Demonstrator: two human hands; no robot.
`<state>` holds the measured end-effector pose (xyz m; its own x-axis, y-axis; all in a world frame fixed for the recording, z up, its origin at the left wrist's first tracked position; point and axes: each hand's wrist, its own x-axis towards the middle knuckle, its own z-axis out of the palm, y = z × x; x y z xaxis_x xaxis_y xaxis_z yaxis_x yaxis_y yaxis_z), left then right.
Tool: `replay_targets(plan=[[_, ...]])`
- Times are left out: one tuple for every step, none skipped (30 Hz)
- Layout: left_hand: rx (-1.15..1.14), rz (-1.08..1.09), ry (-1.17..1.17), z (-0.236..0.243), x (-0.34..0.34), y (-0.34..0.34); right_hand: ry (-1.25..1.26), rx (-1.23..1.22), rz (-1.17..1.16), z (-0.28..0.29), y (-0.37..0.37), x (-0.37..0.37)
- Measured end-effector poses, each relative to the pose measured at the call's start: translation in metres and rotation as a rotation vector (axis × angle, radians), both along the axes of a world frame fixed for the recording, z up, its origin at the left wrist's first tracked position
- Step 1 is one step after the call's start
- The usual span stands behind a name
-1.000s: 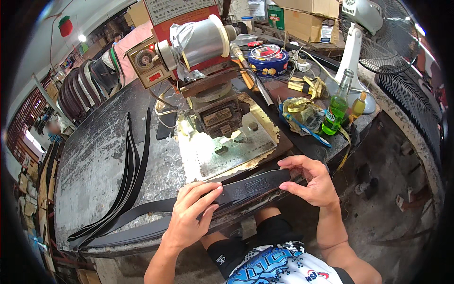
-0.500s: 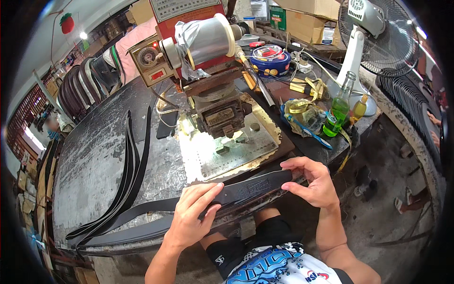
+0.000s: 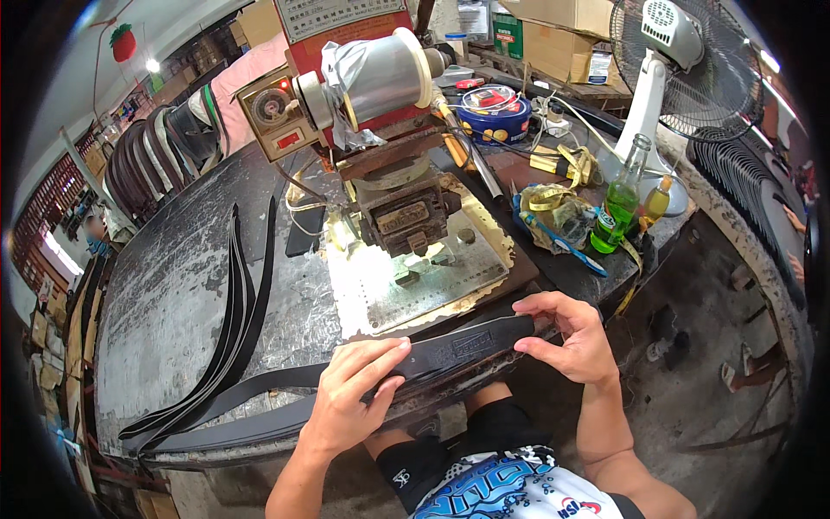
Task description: Embossing a logo or design onto black leather belts using a hot-stamping machine.
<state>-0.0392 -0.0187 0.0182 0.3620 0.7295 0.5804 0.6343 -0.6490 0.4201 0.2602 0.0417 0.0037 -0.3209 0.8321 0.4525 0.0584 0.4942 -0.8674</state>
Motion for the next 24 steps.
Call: replay_targets(plan=[[0.000,0.000,0.001,0.000,0.000,0.000,0.005,-0.028,-0.002,0.000,-0.001,-0.001],[-0.012,0.013,-0.002,0.000,0.000,-0.001,0.009,-0.057,-0.005,0.001,-0.001,-0.001],[-0.024,0.025,-0.004,0.000,0.000,-0.001,0.008,-0.057,-0.006,0.000,-0.001,-0.001],[-0.024,0.024,-0.005,-0.001,0.000,0.000,0.019,-0.032,-0.010,-0.002,0.000,-0.001],[-0.026,0.021,-0.005,-0.001,0.001,0.000,0.030,-0.007,-0.013,-0.003,0.000,-0.001],[-0.027,0.018,-0.006,-0.001,0.001,0.000,0.030,-0.008,-0.013,-0.003,0.000,0.000],[-0.028,0.018,-0.006,-0.002,0.001,0.000,0.016,-0.022,-0.016,-0.002,-0.001,0.000],[-0.023,0.011,-0.001,-0.003,0.001,0.001,0.003,-0.036,-0.020,-0.002,-0.002,0.001],[-0.017,0.005,0.005,-0.003,0.001,0.002,0.003,-0.037,-0.021,-0.003,-0.001,0.002],[-0.017,0.005,0.005,-0.002,0.002,0.003,0.008,-0.025,-0.023,-0.005,0.000,0.002],[-0.006,0.002,0.021,-0.001,0.003,0.004,0.013,-0.012,-0.025,-0.006,0.000,0.001],[0.005,-0.001,0.037,0.000,0.004,0.005,0.014,-0.010,-0.024,-0.007,0.000,0.001],[0.008,0.001,0.039,0.000,0.005,0.004,0.021,-0.034,-0.027,-0.007,0.000,0.001],[-0.015,0.005,0.030,0.000,0.005,0.004,0.028,-0.054,-0.032,-0.007,0.000,0.002],[-0.038,0.009,0.021,0.000,0.005,0.004,0.029,-0.048,-0.030,-0.007,0.000,0.002],[-0.043,0.004,0.003,0.001,0.005,0.005,0.053,-0.055,-0.028,-0.008,0.000,0.002],[-0.039,0.015,0.008,0.003,0.001,0.004,0.080,-0.064,-0.017,-0.009,0.000,0.000],[-0.063,0.021,-0.045,0.007,-0.004,0.002,0.102,-0.100,0.021,-0.008,0.000,-0.001],[-0.087,0.028,-0.099,0.011,-0.010,-0.001,0.107,-0.098,0.035,-0.009,0.000,-0.003],[-0.045,0.059,-0.122,0.021,-0.017,-0.002,0.153,-0.126,0.056,-0.011,0.000,-0.005],[0.008,0.052,-0.203,0.021,-0.031,-0.001,0.198,-0.156,0.078,-0.013,0.001,-0.006],[0.081,0.017,-0.326,0.026,-0.042,0.001,0.171,-0.173,0.081,-0.016,0.001,-0.006],[0.156,-0.026,-0.449,0.034,-0.051,0.007,0.145,-0.177,0.055,-0.018,0.000,-0.004],[0.188,-0.051,-0.538,0.037,-0.068,0.014,0.143,-0.193,0.032,-0.020,-0.001,-0.002]])
